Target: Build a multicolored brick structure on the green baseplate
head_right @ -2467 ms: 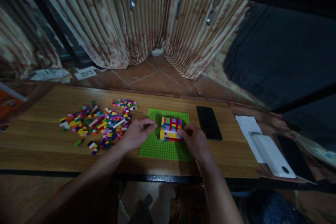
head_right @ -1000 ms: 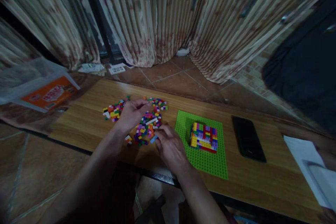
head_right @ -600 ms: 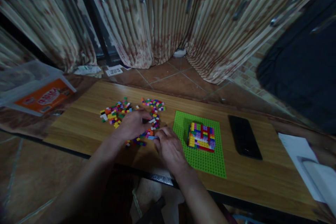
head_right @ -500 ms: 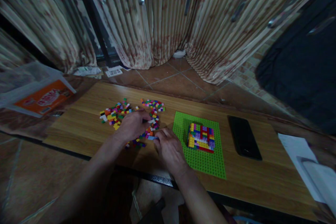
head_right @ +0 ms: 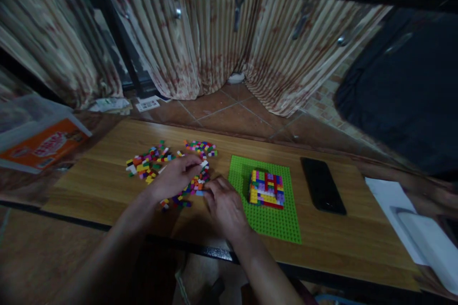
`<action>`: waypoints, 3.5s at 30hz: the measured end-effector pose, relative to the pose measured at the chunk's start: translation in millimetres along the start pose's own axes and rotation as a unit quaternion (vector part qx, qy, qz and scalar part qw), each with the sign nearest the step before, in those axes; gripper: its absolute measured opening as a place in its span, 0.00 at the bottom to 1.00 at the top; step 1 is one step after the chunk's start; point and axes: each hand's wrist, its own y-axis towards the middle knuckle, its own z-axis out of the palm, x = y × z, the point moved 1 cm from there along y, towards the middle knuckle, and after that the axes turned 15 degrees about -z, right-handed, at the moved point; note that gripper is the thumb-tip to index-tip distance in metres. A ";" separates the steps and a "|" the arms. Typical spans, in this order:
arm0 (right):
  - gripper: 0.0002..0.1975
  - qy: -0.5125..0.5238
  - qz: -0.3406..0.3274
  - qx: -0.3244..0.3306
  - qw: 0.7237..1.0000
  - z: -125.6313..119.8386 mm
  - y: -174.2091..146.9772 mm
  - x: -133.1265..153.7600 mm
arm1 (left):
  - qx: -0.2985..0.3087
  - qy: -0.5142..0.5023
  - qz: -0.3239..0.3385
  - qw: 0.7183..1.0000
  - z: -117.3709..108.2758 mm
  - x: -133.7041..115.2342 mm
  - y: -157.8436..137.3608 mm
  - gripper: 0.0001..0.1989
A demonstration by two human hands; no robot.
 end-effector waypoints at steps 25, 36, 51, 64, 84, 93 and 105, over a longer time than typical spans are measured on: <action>0.15 -0.023 -0.103 0.081 0.991 -6.6 -11.5 18.7 | -0.007 0.005 -0.009 1.000 3.5 -6.9 0.0 0.11; 0.15 -0.019 -0.110 0.065 0.992 -12.2 -10.7 15.6 | -0.014 0.003 -0.012 1.000 2.8 -7.4 -0.3 0.11; 0.16 -0.015 -0.103 0.080 0.991 -12.6 -11.0 17.6 | 0.002 -0.003 -0.007 1.000 1.4 -7.6 -1.6 0.13; 0.14 -0.001 -0.080 -0.016 0.997 -21.5 -14.8 11.5 | 0.053 -0.019 -0.008 0.998 12.2 -10.6 1.7 0.12; 0.12 0.032 0.150 -0.187 0.970 -123.7 -69.8 -45.8 | 0.104 -0.083 0.090 0.987 74.1 -53.6 -13.5 0.09; 0.13 -0.040 0.204 -0.182 0.961 -151.8 -102.5 -57.0 | 0.039 -0.040 0.048 0.997 93.7 -64.2 -7.1 0.10; 0.08 -0.023 0.100 -0.143 0.984 -112.9 -78.9 -53.0 | -0.011 0.009 0.055 0.998 100.1 -61.0 -3.8 0.09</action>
